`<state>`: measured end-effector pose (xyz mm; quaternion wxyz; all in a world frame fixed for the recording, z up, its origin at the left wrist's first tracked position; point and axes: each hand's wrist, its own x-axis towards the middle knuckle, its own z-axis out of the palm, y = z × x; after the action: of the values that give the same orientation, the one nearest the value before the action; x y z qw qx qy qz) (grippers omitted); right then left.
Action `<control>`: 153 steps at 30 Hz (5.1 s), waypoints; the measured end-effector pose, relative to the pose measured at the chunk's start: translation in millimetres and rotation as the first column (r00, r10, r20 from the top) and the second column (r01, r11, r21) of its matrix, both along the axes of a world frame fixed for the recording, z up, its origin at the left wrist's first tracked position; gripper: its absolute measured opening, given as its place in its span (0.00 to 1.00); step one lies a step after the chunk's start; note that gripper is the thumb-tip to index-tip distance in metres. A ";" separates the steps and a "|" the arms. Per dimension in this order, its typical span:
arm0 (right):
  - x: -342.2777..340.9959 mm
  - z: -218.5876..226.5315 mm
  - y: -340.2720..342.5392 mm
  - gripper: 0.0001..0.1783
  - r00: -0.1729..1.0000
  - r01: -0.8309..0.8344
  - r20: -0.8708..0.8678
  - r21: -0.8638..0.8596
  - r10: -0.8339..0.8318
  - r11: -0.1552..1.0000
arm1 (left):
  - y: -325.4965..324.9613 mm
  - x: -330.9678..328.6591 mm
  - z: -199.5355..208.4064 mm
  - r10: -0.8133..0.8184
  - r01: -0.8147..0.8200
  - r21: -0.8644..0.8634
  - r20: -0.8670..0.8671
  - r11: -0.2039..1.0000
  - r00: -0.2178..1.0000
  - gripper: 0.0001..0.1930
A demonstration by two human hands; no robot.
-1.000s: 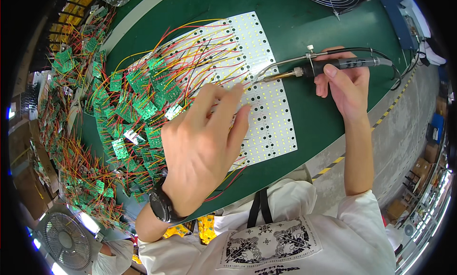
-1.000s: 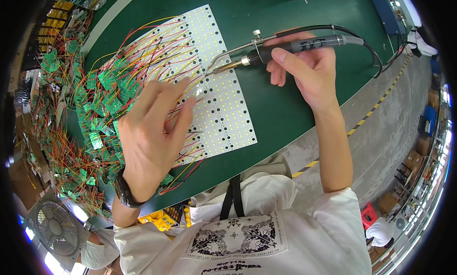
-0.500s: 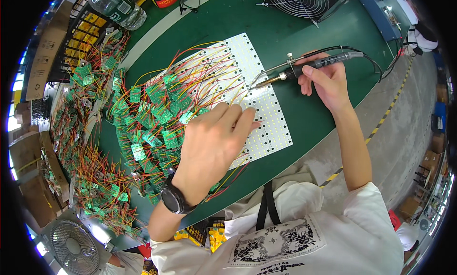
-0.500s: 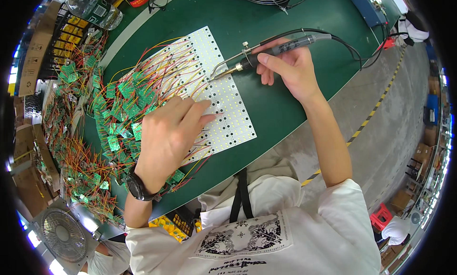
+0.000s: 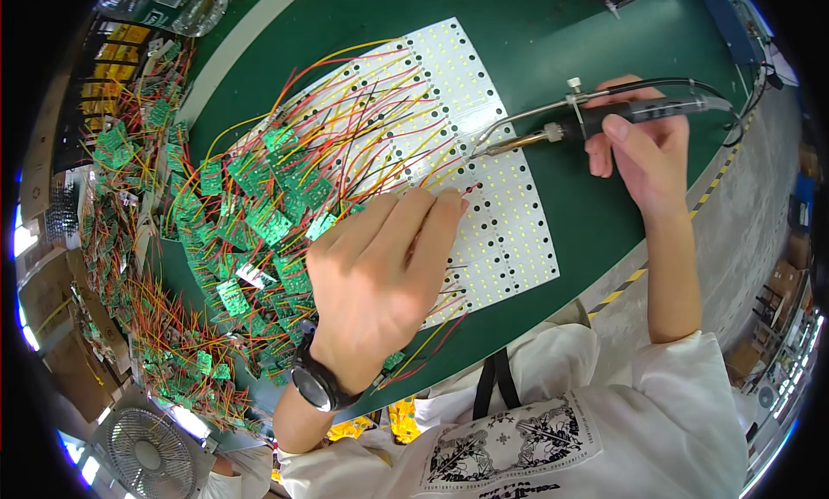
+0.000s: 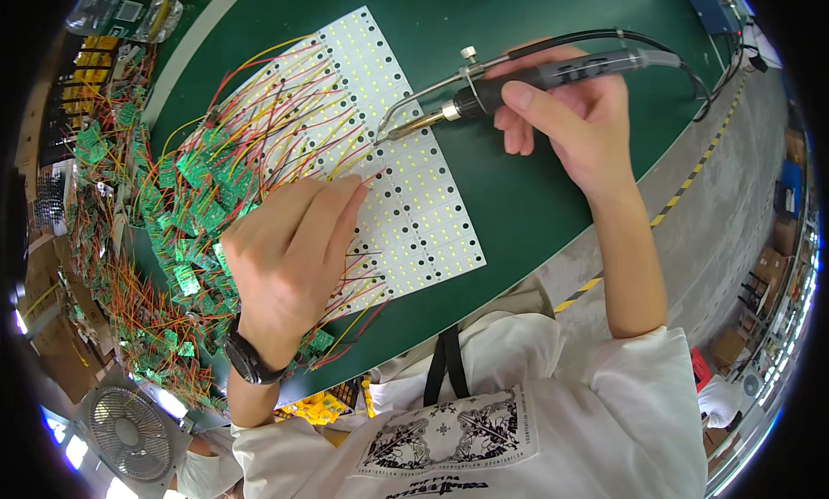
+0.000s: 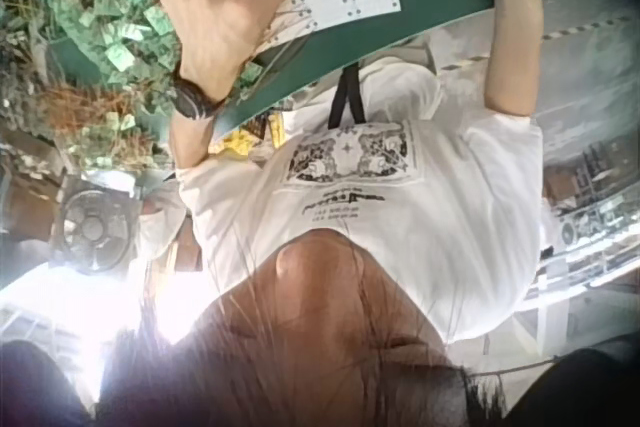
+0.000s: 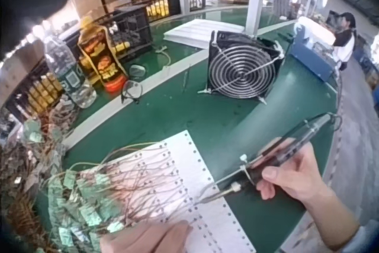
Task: The person solders wires from small circuit boards onto an LED panel using a soldering iron.
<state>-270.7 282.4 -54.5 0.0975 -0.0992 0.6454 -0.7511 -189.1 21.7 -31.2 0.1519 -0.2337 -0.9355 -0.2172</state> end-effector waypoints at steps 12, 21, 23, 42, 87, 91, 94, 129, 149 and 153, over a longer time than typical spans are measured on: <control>5.0 -0.6 -5.9 0.15 0.998 0.058 -0.023 -0.016 -0.058 0.998 | -0.6 -3.0 -12.6 0.035 -0.042 -0.104 -0.063 0.994 0.997 0.13; 2.1 -0.5 -0.3 0.16 0.999 -0.004 -0.049 0.000 0.004 1.000 | 0.2 -4.6 -16.3 0.028 -0.036 -0.084 -0.092 0.996 0.995 0.13; 4.0 -0.6 -0.9 0.16 0.999 0.005 -0.040 0.006 -0.005 1.000 | -0.1 -3.1 -15.5 0.036 -0.044 -0.085 -0.088 0.995 0.995 0.13; 3.8 -1.3 0.0 0.17 0.995 -0.025 -0.096 0.047 0.029 0.999 | -1.7 -0.7 -11.5 0.035 -0.043 -0.110 -0.076 0.993 0.996 0.12; -5.6 -9.8 2.8 0.15 0.999 0.036 -0.031 -0.011 -0.037 0.999 | -88.5 213.0 39.7 0.839 -0.820 0.250 0.047 0.515 0.542 0.10; -3.5 -7.7 2.3 0.14 0.999 0.012 -0.031 -0.022 -0.013 1.000 | -110.5 218.4 26.7 0.904 -0.885 0.181 -0.090 0.428 0.419 0.13; -2.5 -6.0 -0.3 0.14 0.999 0.012 -0.037 -0.020 -0.013 1.000 | -126.3 216.6 13.6 0.810 -0.799 0.237 0.076 0.552 0.582 0.15; 1.4 -1.7 -2.3 0.14 1.000 0.014 -0.016 0.012 -0.014 1.000 | -82.9 235.9 49.3 0.064 -0.648 0.762 0.647 -0.011 0.760 0.06; -3.8 -0.1 -3.3 0.13 1.000 0.004 0.000 -0.040 -0.004 0.999 | -36.3 120.3 68.7 0.306 -0.206 0.374 -0.229 0.904 0.924 0.13; -1.9 -1.6 -1.2 0.12 1.000 0.008 0.018 -0.017 -0.007 1.000 | -21.7 94.6 77.9 0.244 -0.159 0.421 -0.156 0.893 0.957 0.12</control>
<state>-272.6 281.1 -56.1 0.0996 -0.0907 0.6383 -0.7579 -94.5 0.1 46.7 0.3143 -0.1196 -0.8688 -0.3635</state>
